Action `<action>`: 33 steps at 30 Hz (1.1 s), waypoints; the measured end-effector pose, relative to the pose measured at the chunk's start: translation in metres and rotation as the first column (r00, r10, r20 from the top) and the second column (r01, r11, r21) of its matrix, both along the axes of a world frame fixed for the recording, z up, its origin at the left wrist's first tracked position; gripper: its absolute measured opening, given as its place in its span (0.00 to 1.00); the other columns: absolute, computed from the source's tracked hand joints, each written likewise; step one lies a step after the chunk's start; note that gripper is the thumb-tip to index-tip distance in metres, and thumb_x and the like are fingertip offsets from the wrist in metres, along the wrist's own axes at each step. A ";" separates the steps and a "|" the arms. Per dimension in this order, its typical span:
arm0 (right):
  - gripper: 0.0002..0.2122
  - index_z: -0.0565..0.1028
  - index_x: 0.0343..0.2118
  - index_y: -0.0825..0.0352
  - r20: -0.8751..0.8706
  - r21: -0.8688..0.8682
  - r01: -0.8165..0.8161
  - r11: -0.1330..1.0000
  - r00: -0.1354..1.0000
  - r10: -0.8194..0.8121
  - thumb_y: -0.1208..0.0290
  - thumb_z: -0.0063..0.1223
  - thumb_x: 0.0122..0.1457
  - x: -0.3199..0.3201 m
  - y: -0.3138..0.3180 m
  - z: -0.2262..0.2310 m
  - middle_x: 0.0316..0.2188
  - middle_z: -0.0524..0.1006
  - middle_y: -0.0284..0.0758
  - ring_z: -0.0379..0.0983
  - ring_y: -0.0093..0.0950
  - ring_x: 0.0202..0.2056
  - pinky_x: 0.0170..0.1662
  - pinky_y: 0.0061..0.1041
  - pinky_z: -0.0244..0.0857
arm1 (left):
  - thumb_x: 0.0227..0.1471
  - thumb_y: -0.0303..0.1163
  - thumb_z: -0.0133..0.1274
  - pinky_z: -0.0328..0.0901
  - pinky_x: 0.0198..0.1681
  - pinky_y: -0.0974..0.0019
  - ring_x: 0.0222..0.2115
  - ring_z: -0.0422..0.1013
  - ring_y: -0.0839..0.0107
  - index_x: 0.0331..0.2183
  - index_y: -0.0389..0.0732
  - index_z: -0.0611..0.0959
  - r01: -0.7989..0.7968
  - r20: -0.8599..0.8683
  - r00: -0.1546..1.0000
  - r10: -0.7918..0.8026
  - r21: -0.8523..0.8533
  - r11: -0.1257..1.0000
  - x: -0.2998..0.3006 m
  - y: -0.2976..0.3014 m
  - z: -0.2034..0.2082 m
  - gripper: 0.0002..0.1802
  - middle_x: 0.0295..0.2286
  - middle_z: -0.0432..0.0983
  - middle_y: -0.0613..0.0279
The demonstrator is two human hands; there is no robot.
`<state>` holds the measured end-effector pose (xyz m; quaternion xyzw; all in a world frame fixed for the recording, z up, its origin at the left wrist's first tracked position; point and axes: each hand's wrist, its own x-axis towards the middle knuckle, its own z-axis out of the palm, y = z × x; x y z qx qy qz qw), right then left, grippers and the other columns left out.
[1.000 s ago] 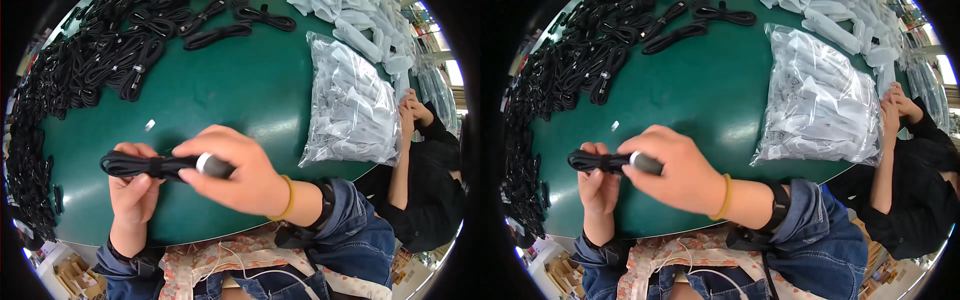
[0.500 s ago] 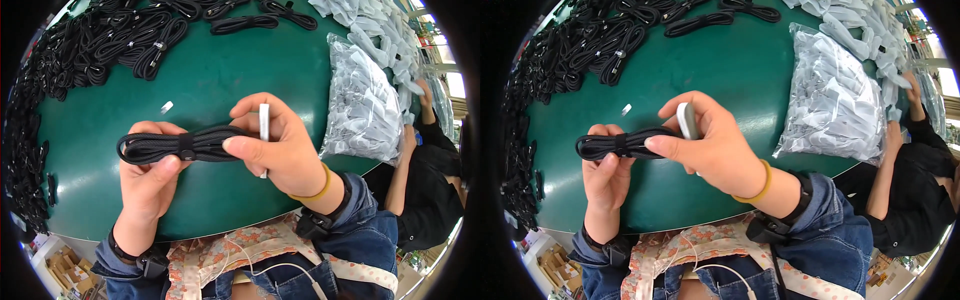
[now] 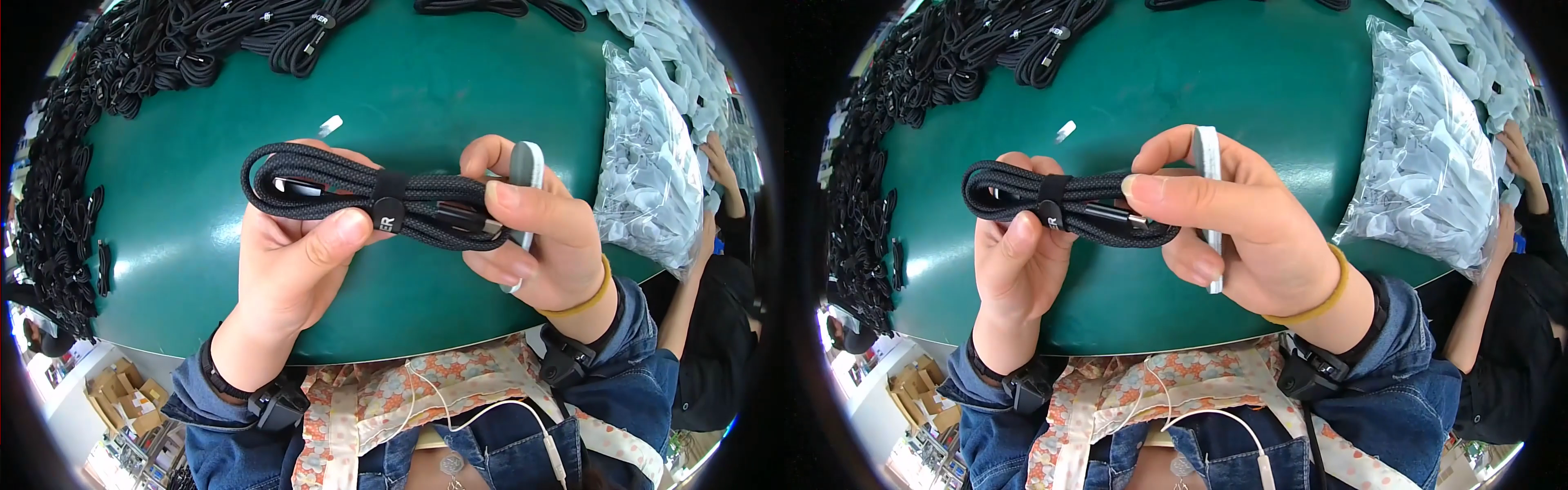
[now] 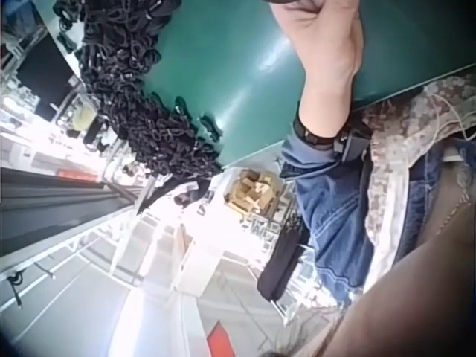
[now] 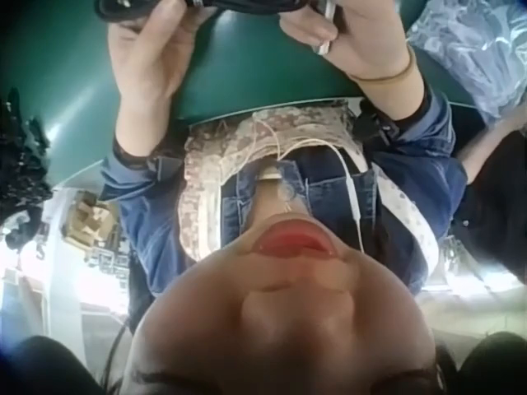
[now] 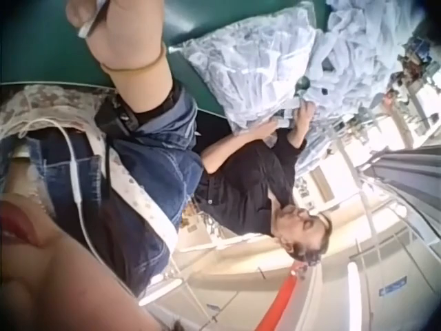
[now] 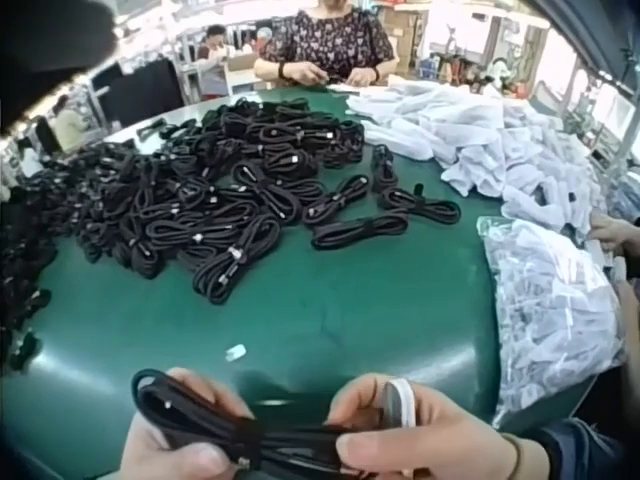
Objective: The person picks up bundled cables one at a time, turns them over while pressing a small white tool against the cable ties, and places them back on the table. Finally, they pick up a cable and place it into a plastic bag held by another person.
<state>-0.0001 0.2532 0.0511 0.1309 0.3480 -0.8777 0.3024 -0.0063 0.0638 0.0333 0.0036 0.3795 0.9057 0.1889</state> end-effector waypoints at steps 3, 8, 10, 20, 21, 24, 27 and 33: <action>0.08 0.62 0.36 0.66 0.003 -0.032 -0.034 0.999 0.999 0.034 0.73 0.41 0.52 0.001 -0.002 0.001 0.22 0.69 0.37 0.52 0.12 0.07 0.11 0.12 0.48 | 0.38 0.22 0.54 0.65 0.35 0.66 0.32 0.68 0.69 0.34 0.36 0.66 -0.034 -0.026 0.999 0.035 0.010 0.999 0.001 0.000 -0.001 0.17 0.34 0.67 0.55; 0.08 0.62 0.36 0.65 0.095 -0.102 -0.015 0.995 0.995 0.024 0.71 0.40 0.54 0.005 -0.006 0.005 0.24 0.69 0.41 0.51 0.11 0.07 0.10 0.11 0.47 | 0.37 0.21 0.55 0.66 0.32 0.67 0.31 0.68 0.69 0.31 0.36 0.66 -0.092 -0.085 0.992 0.094 0.033 0.995 0.003 0.001 0.004 0.17 0.32 0.67 0.55; 0.08 0.61 0.37 0.64 0.112 -0.102 -0.017 0.995 0.993 0.028 0.71 0.41 0.54 0.004 -0.005 0.006 0.25 0.69 0.42 0.52 0.10 0.07 0.10 0.10 0.47 | 0.37 0.21 0.55 0.66 0.31 0.67 0.30 0.68 0.69 0.30 0.36 0.66 -0.088 -0.074 0.993 0.090 0.040 0.995 0.003 0.001 0.004 0.17 0.32 0.66 0.55; 0.12 0.63 0.39 0.68 -0.174 0.045 -0.101 0.994 0.979 0.108 0.75 0.44 0.51 -0.001 0.003 0.008 0.23 0.70 0.41 0.54 0.11 0.08 0.11 0.09 0.48 | 0.34 0.29 0.56 0.62 0.32 0.67 0.29 0.66 0.69 0.32 0.37 0.66 0.084 -0.263 0.959 -0.103 -0.083 0.993 -0.007 -0.015 -0.009 0.21 0.30 0.66 0.53; 0.13 0.63 0.40 0.69 -0.290 0.233 -0.139 0.962 0.935 0.205 0.76 0.44 0.50 -0.002 0.006 0.016 0.23 0.70 0.40 0.54 0.11 0.09 0.11 0.09 0.48 | 0.34 0.32 0.56 0.62 0.33 0.67 0.29 0.65 0.69 0.34 0.37 0.65 0.094 -0.286 0.950 -0.125 -0.120 0.988 -0.008 -0.016 -0.008 0.23 0.30 0.66 0.53; 0.14 0.64 0.41 0.71 -0.549 0.464 -0.143 0.874 0.728 0.411 0.77 0.45 0.49 -0.013 0.020 0.010 0.24 0.70 0.38 0.55 0.11 0.10 0.13 0.09 0.50 | 0.35 0.37 0.53 0.60 0.35 0.66 0.30 0.64 0.68 0.40 0.39 0.62 0.047 -0.312 0.946 -0.086 -0.133 0.990 -0.007 -0.013 -0.004 0.28 0.32 0.65 0.52; 0.15 0.65 0.41 0.73 -0.752 0.555 -0.101 0.826 0.362 0.550 0.78 0.46 0.48 -0.018 0.029 0.012 0.25 0.71 0.37 0.57 0.13 0.12 0.15 0.10 0.52 | 0.37 0.41 0.49 0.59 0.35 0.67 0.30 0.63 0.67 0.44 0.40 0.60 -0.004 -0.328 0.944 -0.036 -0.122 0.993 -0.007 -0.010 0.006 0.32 0.33 0.64 0.53; 0.17 0.65 0.42 0.72 -0.465 0.525 0.426 0.736 0.869 -0.171 0.73 0.49 0.47 -0.034 0.037 0.011 0.32 0.71 0.41 0.64 0.20 0.18 0.21 0.19 0.60 | 0.40 0.46 0.44 0.58 0.35 0.68 0.30 0.63 0.68 0.49 0.41 0.55 -0.134 -0.272 0.959 0.080 -0.186 0.973 -0.018 -0.005 -0.003 0.35 0.35 0.62 0.57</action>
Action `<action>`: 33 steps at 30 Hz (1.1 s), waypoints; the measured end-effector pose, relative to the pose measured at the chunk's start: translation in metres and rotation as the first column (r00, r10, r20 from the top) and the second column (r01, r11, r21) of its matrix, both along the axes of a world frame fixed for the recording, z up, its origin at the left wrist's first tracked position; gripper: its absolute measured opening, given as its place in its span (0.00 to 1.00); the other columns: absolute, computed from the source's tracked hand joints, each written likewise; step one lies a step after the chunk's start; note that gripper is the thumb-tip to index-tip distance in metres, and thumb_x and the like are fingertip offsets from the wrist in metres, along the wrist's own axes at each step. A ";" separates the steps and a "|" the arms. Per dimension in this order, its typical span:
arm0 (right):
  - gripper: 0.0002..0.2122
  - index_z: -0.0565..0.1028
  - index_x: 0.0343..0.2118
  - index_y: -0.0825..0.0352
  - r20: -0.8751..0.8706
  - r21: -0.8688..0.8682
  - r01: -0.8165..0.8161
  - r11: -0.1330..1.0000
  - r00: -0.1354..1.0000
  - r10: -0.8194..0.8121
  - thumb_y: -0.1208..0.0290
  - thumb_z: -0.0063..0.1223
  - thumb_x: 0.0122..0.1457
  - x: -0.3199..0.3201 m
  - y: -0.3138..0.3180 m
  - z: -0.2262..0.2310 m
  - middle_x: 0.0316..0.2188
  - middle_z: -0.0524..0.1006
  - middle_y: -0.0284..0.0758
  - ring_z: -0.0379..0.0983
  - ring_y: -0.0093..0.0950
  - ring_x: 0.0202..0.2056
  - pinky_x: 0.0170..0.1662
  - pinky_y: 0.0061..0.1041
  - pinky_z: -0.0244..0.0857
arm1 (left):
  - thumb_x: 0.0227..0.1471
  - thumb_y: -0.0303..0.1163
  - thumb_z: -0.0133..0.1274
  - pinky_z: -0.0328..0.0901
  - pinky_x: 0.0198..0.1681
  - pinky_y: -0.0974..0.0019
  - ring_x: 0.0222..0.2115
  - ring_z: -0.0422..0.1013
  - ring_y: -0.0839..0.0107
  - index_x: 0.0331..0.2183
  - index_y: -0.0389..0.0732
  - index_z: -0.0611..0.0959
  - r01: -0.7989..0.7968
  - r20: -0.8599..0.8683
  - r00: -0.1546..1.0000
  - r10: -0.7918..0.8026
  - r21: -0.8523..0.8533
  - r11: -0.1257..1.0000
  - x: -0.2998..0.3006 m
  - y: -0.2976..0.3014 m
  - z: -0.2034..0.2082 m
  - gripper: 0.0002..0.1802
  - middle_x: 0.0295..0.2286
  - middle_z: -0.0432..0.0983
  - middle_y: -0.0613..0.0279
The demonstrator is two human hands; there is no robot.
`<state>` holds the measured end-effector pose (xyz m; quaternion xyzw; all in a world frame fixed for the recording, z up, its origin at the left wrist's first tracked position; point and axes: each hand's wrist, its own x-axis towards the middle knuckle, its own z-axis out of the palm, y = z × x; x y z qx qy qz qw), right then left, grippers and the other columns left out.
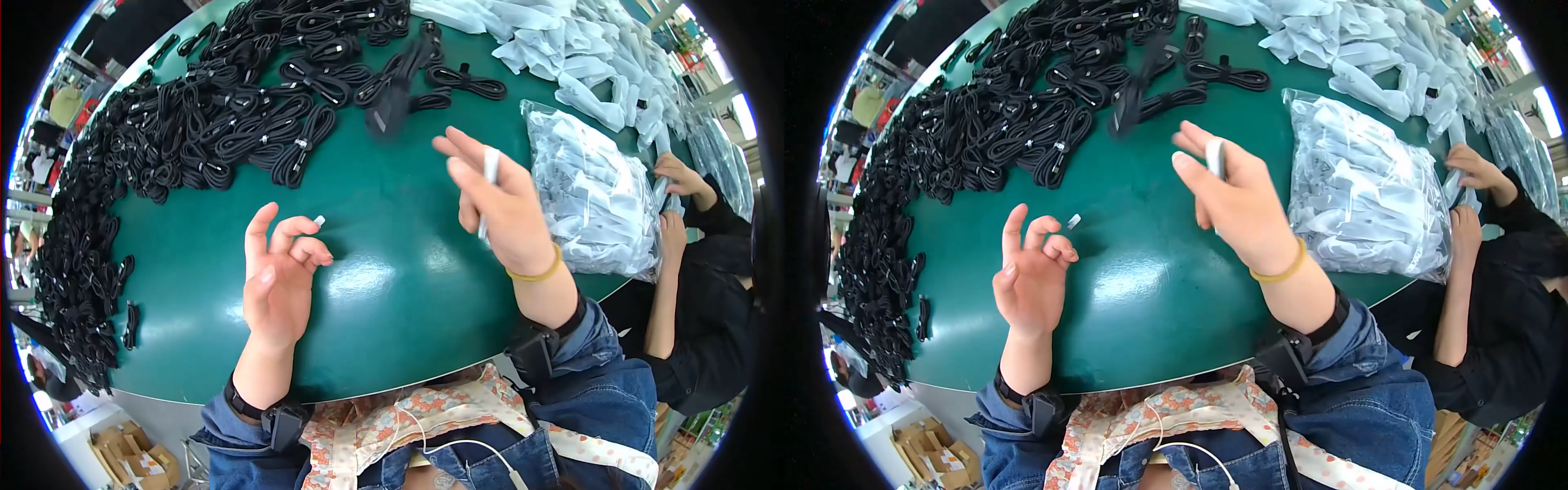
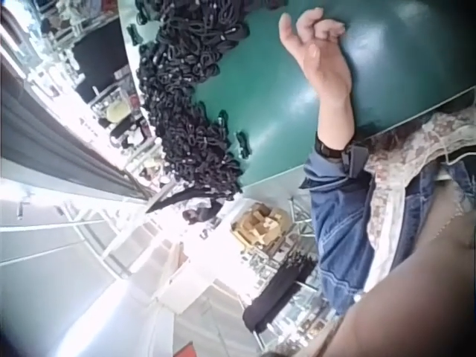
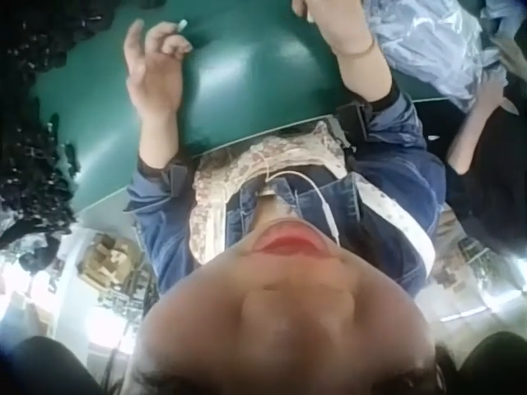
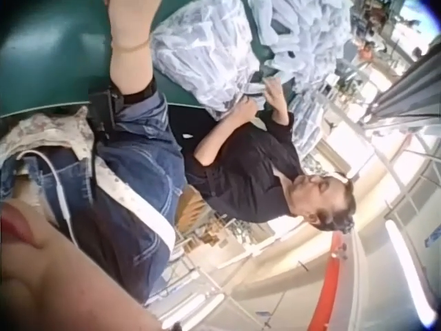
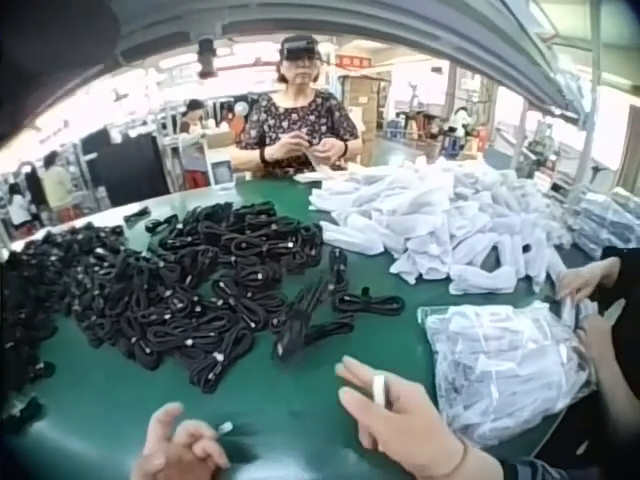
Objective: The person picks up bundled cables one at a time, turns them over while pressing a small white tool against the cable ties, and places them back on the table. Finally, they pick up a cable and place it into a plastic bag held by another person.
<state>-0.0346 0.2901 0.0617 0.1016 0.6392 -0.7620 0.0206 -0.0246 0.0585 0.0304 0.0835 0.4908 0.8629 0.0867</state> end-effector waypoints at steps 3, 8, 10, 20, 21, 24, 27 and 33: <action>0.18 0.65 0.42 0.70 -0.330 0.579 -0.027 0.815 0.906 0.264 0.72 0.49 0.46 0.000 -0.005 -0.038 0.38 0.68 0.45 0.68 0.26 0.21 0.23 0.23 0.63 | 0.42 0.41 0.43 0.58 0.34 0.68 0.30 0.62 0.70 0.48 0.41 0.57 0.006 0.016 1.000 -0.005 -0.032 0.999 -0.003 -0.001 -0.005 0.31 0.35 0.63 0.57; 0.22 0.65 0.43 0.66 0.069 0.928 -0.291 0.234 0.750 0.658 0.73 0.51 0.41 0.028 -0.031 -0.017 0.47 0.59 0.49 0.71 0.35 0.27 0.28 0.29 0.66 | 0.43 0.26 0.43 0.59 0.36 0.71 0.29 0.64 0.72 0.43 0.38 0.63 -0.045 -0.015 0.999 0.043 -0.135 0.990 -0.005 -0.008 -0.018 0.21 0.34 0.65 0.58; 0.23 0.64 0.43 0.66 0.062 0.934 -0.283 0.219 0.730 0.681 0.73 0.51 0.40 0.038 -0.030 -0.014 0.48 0.57 0.50 0.71 0.35 0.26 0.27 0.29 0.66 | 0.42 0.24 0.43 0.59 0.36 0.72 0.29 0.64 0.71 0.40 0.38 0.65 -0.102 -0.054 0.994 0.091 -0.257 0.961 -0.001 -0.003 -0.017 0.18 0.33 0.66 0.58; 0.23 0.64 0.43 0.68 0.107 0.979 -0.196 0.058 0.731 0.674 0.72 0.50 0.39 0.047 -0.033 -0.024 0.47 0.55 0.57 0.71 0.32 0.20 0.23 0.26 0.66 | 0.38 0.28 0.50 0.59 0.37 0.61 0.35 0.64 0.59 0.29 0.39 0.73 -0.710 -0.797 0.552 -0.247 -0.604 0.363 -0.065 0.019 0.044 0.10 0.33 0.66 0.55; 0.23 0.64 0.43 0.68 0.106 0.979 -0.195 0.058 0.733 0.672 0.72 0.50 0.39 0.048 -0.033 -0.025 0.47 0.55 0.57 0.71 0.32 0.20 0.23 0.26 0.66 | 0.39 0.33 0.51 0.58 0.40 0.55 0.39 0.63 0.56 0.33 0.40 0.73 -0.742 -0.793 0.559 -0.242 -0.609 0.282 -0.082 0.020 0.042 0.14 0.37 0.66 0.56; 0.23 0.64 0.44 0.68 0.094 0.975 -0.209 0.079 0.706 0.702 0.71 0.49 0.40 0.049 -0.038 -0.021 0.47 0.55 0.57 0.71 0.32 0.19 0.24 0.26 0.66 | 0.40 0.41 0.49 0.52 0.43 0.46 0.44 0.58 0.55 0.39 0.44 0.71 -0.749 -0.660 0.656 -0.365 -0.626 -0.215 -0.113 -0.006 0.003 0.21 0.42 0.62 0.58; 0.23 0.64 0.44 0.68 0.095 0.970 -0.222 0.098 0.720 0.687 0.72 0.48 0.40 0.050 -0.032 -0.022 0.48 0.54 0.58 0.70 0.32 0.19 0.23 0.26 0.66 | 0.40 0.48 0.47 0.45 0.45 0.39 0.47 0.54 0.54 0.43 0.47 0.69 -0.644 -0.520 0.765 -0.380 -0.639 -0.421 -0.115 -0.013 -0.004 0.27 0.46 0.59 0.61; 0.22 0.64 0.44 0.69 0.147 0.964 -0.255 0.069 0.733 0.665 0.72 0.46 0.41 0.053 -0.032 -0.022 0.48 0.54 0.58 0.70 0.32 0.18 0.22 0.26 0.66 | 0.39 0.52 0.47 0.40 0.47 0.35 0.50 0.51 0.54 0.46 0.47 0.66 -0.488 -0.329 0.860 -0.390 -0.754 -0.440 -0.058 -0.048 0.009 0.33 0.49 0.56 0.63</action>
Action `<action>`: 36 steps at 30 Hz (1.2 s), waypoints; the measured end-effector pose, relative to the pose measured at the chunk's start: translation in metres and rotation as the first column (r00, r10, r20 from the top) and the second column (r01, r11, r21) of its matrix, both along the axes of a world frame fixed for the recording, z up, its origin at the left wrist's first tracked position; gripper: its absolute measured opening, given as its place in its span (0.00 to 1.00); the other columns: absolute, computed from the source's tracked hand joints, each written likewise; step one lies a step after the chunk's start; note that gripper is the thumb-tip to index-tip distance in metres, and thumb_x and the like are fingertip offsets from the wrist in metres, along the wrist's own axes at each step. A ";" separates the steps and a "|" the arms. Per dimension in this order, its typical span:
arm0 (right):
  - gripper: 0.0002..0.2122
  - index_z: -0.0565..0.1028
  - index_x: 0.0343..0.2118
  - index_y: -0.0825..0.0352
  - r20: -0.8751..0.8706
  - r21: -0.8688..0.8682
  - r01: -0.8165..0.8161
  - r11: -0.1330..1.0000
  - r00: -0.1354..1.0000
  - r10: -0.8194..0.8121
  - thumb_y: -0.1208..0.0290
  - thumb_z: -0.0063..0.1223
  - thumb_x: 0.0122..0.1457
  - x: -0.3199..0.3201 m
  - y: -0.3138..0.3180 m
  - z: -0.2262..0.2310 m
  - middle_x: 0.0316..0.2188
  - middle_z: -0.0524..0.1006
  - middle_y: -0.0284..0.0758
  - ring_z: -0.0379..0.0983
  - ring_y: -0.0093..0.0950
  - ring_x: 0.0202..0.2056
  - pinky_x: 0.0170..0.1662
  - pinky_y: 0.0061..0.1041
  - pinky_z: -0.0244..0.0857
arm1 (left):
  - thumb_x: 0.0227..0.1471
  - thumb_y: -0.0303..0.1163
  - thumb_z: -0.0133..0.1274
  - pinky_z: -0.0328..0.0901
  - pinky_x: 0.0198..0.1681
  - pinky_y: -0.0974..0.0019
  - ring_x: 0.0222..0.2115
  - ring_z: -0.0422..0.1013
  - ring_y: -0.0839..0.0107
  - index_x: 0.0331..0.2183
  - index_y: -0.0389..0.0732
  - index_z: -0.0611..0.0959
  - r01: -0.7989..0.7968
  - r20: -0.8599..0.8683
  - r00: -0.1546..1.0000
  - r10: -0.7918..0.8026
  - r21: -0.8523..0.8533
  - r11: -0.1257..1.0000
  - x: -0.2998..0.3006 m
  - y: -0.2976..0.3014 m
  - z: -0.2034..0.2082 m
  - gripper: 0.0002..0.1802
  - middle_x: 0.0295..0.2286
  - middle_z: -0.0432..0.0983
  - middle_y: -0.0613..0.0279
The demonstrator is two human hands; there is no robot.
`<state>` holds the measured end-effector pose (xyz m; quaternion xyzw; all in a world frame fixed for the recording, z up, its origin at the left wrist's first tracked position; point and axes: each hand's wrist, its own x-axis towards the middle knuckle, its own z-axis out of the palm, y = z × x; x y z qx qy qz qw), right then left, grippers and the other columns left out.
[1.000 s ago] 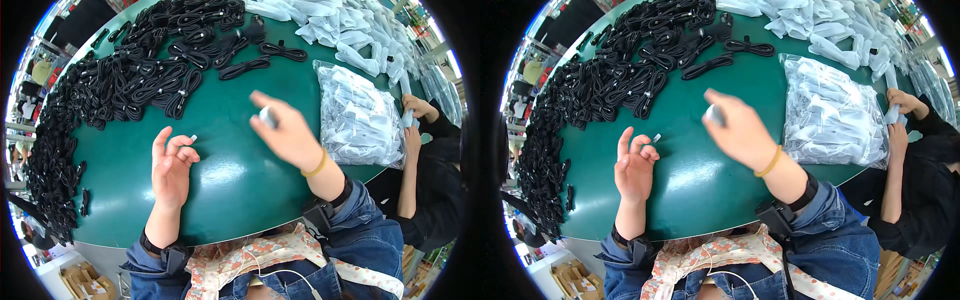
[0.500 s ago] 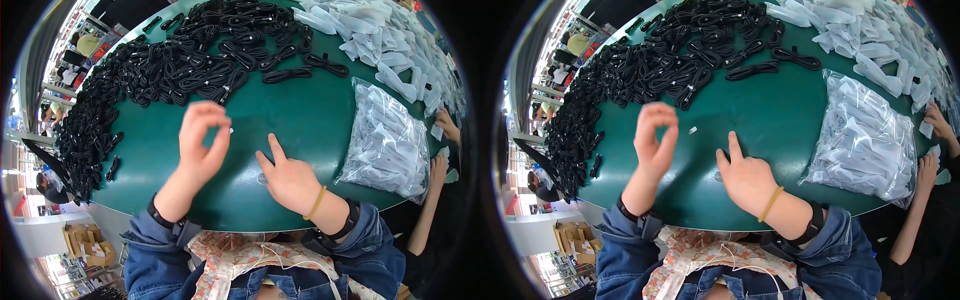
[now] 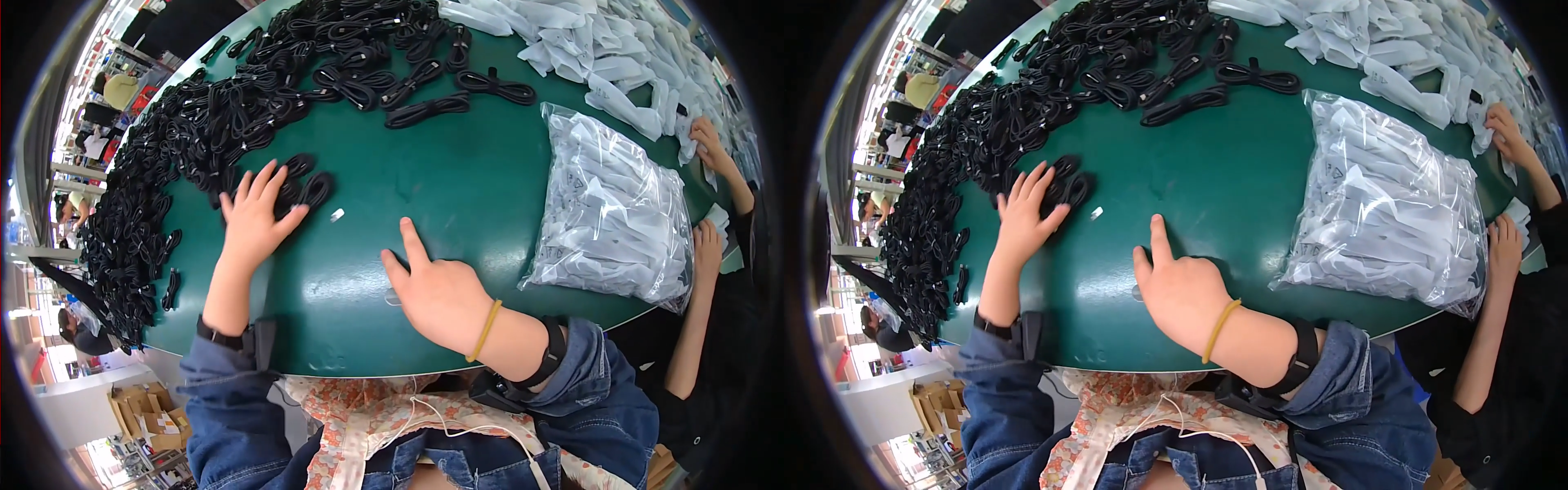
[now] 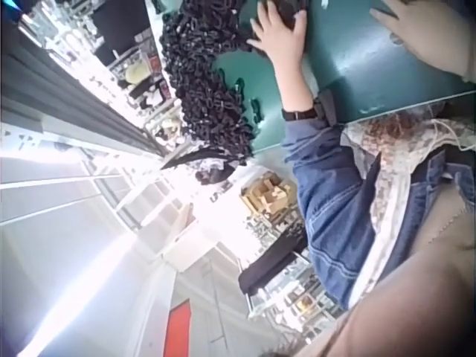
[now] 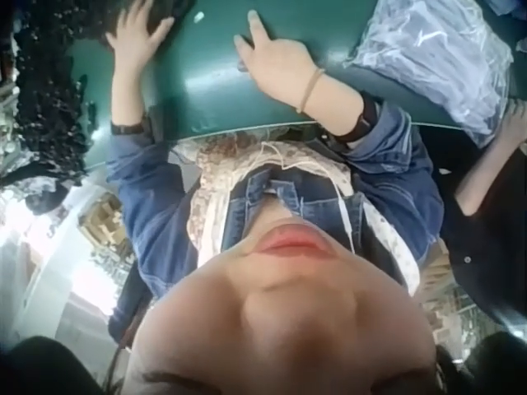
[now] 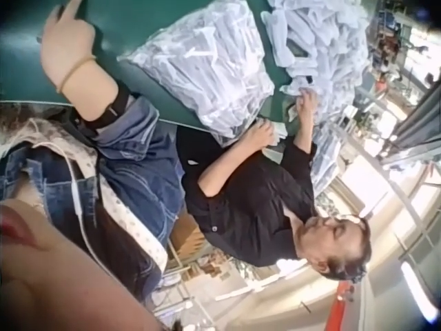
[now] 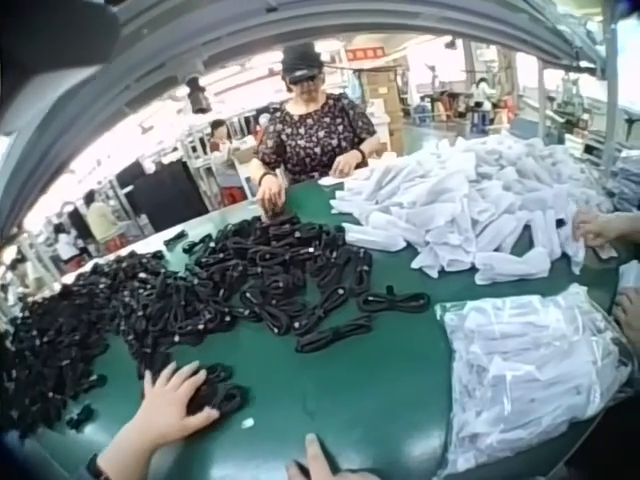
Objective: The person picks up bundled cables one at a time, turns them over while pressing a small white tool against the cable ties, and places them back on the table. Finally, they pick up a cable and place it into a plastic bag held by another person.
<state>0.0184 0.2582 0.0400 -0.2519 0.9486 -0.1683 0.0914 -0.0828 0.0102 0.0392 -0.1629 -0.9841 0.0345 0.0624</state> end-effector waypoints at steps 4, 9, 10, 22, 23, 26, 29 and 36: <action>0.22 0.64 0.44 0.69 -0.014 0.015 -0.006 1.000 1.000 0.006 0.73 0.45 0.42 0.001 -0.002 0.000 0.47 0.55 0.58 0.71 0.32 0.18 0.21 0.26 0.66 | 0.35 0.45 0.53 0.42 0.48 0.41 0.47 0.54 0.59 0.41 0.44 0.70 0.026 -0.050 0.998 -0.033 -0.128 0.991 0.033 -0.004 0.029 0.28 0.44 0.61 0.64; 0.21 0.64 0.43 0.69 0.009 -0.035 -0.020 0.999 1.000 0.020 0.73 0.45 0.42 0.001 -0.001 0.000 0.47 0.55 0.58 0.71 0.33 0.19 0.22 0.26 0.66 | 0.29 0.38 0.58 0.43 0.49 0.51 0.42 0.58 0.63 0.34 0.42 0.73 0.128 -0.015 0.992 -0.128 -0.036 0.991 0.041 0.011 0.020 0.24 0.34 0.66 0.63; 0.20 0.64 0.43 0.69 0.029 -0.031 -0.020 0.999 0.999 0.020 0.73 0.46 0.42 0.001 0.000 0.001 0.47 0.56 0.57 0.71 0.33 0.21 0.23 0.27 0.66 | 0.27 0.36 0.59 0.43 0.50 0.53 0.41 0.60 0.64 0.32 0.41 0.73 0.134 0.020 0.991 -0.134 0.001 0.991 0.040 0.018 0.019 0.24 0.32 0.67 0.63; 0.12 0.66 0.38 0.69 0.204 -0.894 0.311 0.324 0.924 -0.324 0.77 0.46 0.48 -0.011 0.005 0.025 0.29 0.67 0.37 0.64 0.24 0.24 0.26 0.19 0.58 | 0.34 0.20 0.56 0.62 0.42 0.65 0.36 0.67 0.64 0.39 0.33 0.69 -0.266 -0.040 0.853 -0.521 0.826 -0.498 0.061 0.080 0.016 0.24 0.35 0.69 0.54; 0.12 0.67 0.36 0.70 0.197 -0.915 0.296 0.276 0.921 -0.337 0.80 0.47 0.46 -0.012 0.005 0.026 0.25 0.67 0.37 0.64 0.27 0.24 0.27 0.21 0.58 | 0.34 0.20 0.56 0.62 0.42 0.65 0.36 0.67 0.64 0.39 0.33 0.69 -0.267 -0.033 0.859 -0.511 0.823 -0.502 0.061 0.078 0.014 0.24 0.35 0.69 0.54; 0.12 0.67 0.36 0.70 0.290 -0.876 0.364 0.316 0.922 -0.258 0.81 0.47 0.45 -0.009 0.006 0.038 0.25 0.68 0.37 0.64 0.26 0.25 0.27 0.20 0.57 | 0.36 0.20 0.55 0.60 0.44 0.63 0.39 0.66 0.63 0.42 0.34 0.67 -0.360 -0.019 0.826 -0.564 0.752 -0.552 0.064 0.076 0.011 0.27 0.37 0.68 0.51; 0.13 0.67 0.36 0.71 0.207 -0.876 0.272 0.399 0.958 -0.199 0.82 0.48 0.43 -0.012 0.006 0.028 0.26 0.68 0.38 0.64 0.26 0.26 0.27 0.20 0.57 | 0.37 0.27 0.55 0.59 0.45 0.59 0.40 0.65 0.61 0.43 0.35 0.65 -0.450 0.096 0.806 -0.584 0.739 -0.501 0.067 0.078 0.008 0.27 0.38 0.68 0.53; 0.16 0.67 0.35 0.74 -0.032 -0.835 0.011 0.550 0.997 -0.068 0.81 0.53 0.39 -0.007 0.002 0.028 0.29 0.69 0.40 0.65 0.29 0.24 0.25 0.21 0.58 | 0.40 0.29 0.53 0.60 0.43 0.62 0.37 0.66 0.64 0.42 0.36 0.66 -0.586 0.182 0.703 -0.688 0.695 -0.415 0.067 0.064 0.010 0.24 0.37 0.68 0.53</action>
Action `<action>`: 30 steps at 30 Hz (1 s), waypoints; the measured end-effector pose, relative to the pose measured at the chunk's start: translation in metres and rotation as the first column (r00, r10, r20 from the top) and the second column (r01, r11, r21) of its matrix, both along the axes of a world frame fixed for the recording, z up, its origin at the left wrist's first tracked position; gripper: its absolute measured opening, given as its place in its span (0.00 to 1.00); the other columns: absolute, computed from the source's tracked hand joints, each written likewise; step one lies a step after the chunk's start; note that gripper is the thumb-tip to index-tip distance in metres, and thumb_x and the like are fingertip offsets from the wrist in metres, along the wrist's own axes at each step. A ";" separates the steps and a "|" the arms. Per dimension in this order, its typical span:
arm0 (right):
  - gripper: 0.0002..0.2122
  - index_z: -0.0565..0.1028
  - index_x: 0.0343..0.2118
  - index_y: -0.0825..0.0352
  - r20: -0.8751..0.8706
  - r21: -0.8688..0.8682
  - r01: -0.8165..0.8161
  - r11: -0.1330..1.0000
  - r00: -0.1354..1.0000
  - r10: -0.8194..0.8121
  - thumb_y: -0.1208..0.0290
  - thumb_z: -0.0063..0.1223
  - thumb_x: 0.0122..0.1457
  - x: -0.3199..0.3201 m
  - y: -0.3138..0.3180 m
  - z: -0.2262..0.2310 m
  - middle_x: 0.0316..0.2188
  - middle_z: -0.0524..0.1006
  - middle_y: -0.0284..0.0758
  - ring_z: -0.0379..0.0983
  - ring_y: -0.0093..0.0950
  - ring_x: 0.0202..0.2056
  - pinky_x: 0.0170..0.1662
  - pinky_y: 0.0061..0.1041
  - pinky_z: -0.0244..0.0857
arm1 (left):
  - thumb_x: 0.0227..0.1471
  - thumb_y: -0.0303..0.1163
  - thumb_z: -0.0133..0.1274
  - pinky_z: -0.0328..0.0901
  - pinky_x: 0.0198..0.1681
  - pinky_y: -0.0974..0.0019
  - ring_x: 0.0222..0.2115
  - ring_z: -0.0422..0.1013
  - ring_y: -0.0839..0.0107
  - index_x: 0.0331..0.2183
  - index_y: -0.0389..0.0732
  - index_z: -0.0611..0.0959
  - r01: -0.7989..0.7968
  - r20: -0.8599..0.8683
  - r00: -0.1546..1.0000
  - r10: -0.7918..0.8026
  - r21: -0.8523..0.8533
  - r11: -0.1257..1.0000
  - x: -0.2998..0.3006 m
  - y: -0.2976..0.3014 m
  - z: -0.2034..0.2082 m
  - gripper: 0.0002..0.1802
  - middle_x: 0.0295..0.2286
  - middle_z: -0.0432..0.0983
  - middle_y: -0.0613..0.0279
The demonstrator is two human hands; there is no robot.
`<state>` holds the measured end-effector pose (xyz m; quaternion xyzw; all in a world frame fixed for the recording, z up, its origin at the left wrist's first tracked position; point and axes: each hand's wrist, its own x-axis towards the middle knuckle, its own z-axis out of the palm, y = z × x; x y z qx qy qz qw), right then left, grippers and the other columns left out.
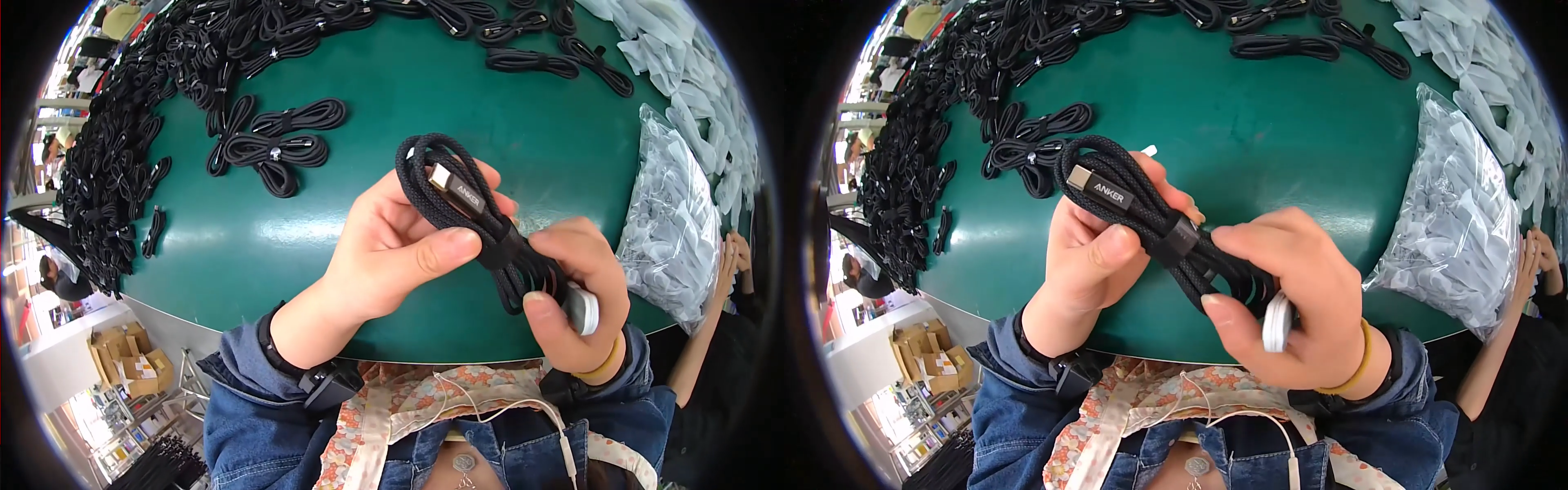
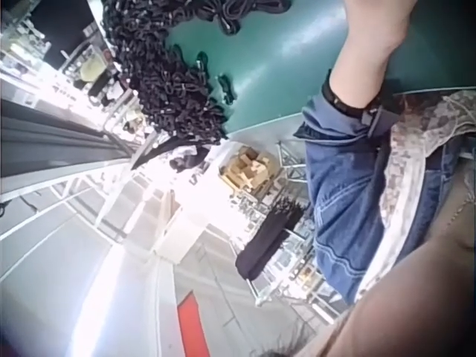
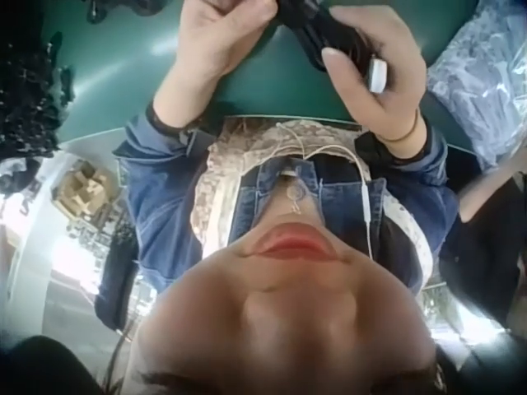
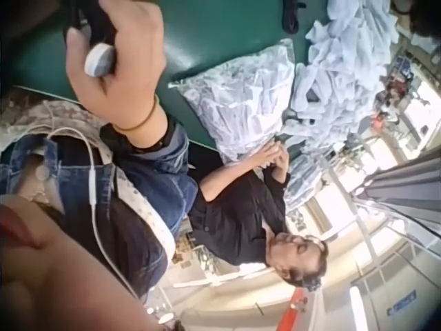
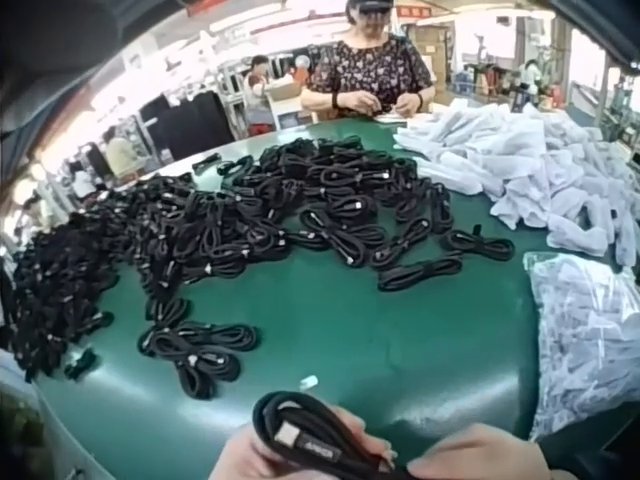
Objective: The person picks up bundled cables one at a time, turns them over while pressing a small white tool against the cable ties, and places them back on the table. Finally, they pick up a cable and place it into a plastic bag held by another person.
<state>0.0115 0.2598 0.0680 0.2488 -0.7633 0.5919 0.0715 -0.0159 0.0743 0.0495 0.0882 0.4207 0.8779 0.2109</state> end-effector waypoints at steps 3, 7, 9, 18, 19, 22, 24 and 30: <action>0.18 0.67 0.35 0.74 -0.052 0.045 -0.036 0.998 0.998 0.038 0.80 0.55 0.36 -0.001 -0.002 0.001 0.28 0.70 0.40 0.65 0.31 0.24 0.24 0.22 0.58 | 0.43 0.23 0.50 0.61 0.42 0.69 0.37 0.67 0.72 0.41 0.34 0.67 0.046 -0.044 0.998 -0.044 0.042 0.998 0.000 -0.001 0.000 0.20 0.35 0.70 0.54; 0.19 0.67 0.35 0.74 -0.039 0.034 -0.020 0.999 0.999 0.022 0.81 0.56 0.35 0.001 -0.003 0.001 0.28 0.70 0.40 0.65 0.31 0.24 0.24 0.23 0.59 | 0.43 0.23 0.50 0.61 0.41 0.70 0.36 0.67 0.72 0.40 0.34 0.68 0.014 -0.046 0.999 -0.012 0.049 0.999 0.002 0.002 0.001 0.19 0.34 0.70 0.54; 0.19 0.67 0.35 0.74 -0.023 0.030 -0.011 0.999 1.000 0.012 0.81 0.56 0.35 0.003 -0.003 0.000 0.28 0.70 0.40 0.65 0.31 0.24 0.24 0.23 0.59 | 0.43 0.23 0.50 0.62 0.41 0.70 0.36 0.67 0.72 0.40 0.34 0.68 0.014 -0.078 0.997 -0.010 0.046 0.999 0.001 0.002 0.000 0.19 0.34 0.70 0.54; 0.18 0.68 0.34 0.73 0.012 0.180 0.027 0.983 0.999 -0.029 0.81 0.57 0.35 0.000 -0.003 0.007 0.28 0.70 0.40 0.67 0.31 0.25 0.25 0.22 0.62 | 0.39 0.22 0.53 0.62 0.39 0.70 0.34 0.67 0.72 0.37 0.34 0.70 -0.066 -0.110 0.992 0.057 -0.078 0.995 0.001 0.002 -0.001 0.18 0.31 0.71 0.56; 0.18 0.69 0.33 0.73 0.009 0.252 0.037 0.967 0.999 -0.041 0.81 0.57 0.35 -0.001 -0.003 0.009 0.28 0.70 0.40 0.67 0.31 0.25 0.26 0.22 0.62 | 0.39 0.22 0.53 0.62 0.39 0.70 0.34 0.67 0.72 0.37 0.34 0.70 -0.062 -0.108 0.993 0.053 -0.077 0.995 0.000 0.003 -0.001 0.18 0.31 0.71 0.56; 0.17 0.69 0.33 0.73 0.023 0.171 0.081 0.982 0.996 -0.086 0.80 0.57 0.36 0.000 -0.002 0.010 0.27 0.70 0.40 0.68 0.30 0.25 0.27 0.22 0.63 | 0.32 0.24 0.58 0.63 0.35 0.69 0.30 0.68 0.67 0.32 0.33 0.71 -0.277 -0.525 0.851 0.006 -0.439 0.855 0.000 0.004 -0.004 0.20 0.30 0.69 0.54; 0.17 0.69 0.33 0.73 0.035 0.132 0.107 0.985 0.993 -0.112 0.80 0.57 0.36 0.001 -0.001 0.008 0.27 0.70 0.40 0.68 0.30 0.26 0.27 0.22 0.63 | 0.31 0.23 0.59 0.63 0.34 0.70 0.30 0.68 0.68 0.32 0.33 0.71 -0.271 -0.569 0.820 -0.060 -0.478 0.836 0.000 0.005 -0.004 0.20 0.29 0.69 0.54; 0.15 0.70 0.32 0.72 0.131 -0.044 0.004 0.999 0.991 0.001 0.80 0.56 0.38 -0.004 0.005 -0.003 0.26 0.69 0.36 0.60 0.17 0.20 0.20 0.14 0.52 | 0.29 0.24 0.60 0.60 0.28 0.73 0.25 0.67 0.75 0.27 0.35 0.74 -0.216 -0.503 0.861 -0.077 -0.497 0.840 0.007 0.014 -0.005 0.16 0.23 0.70 0.61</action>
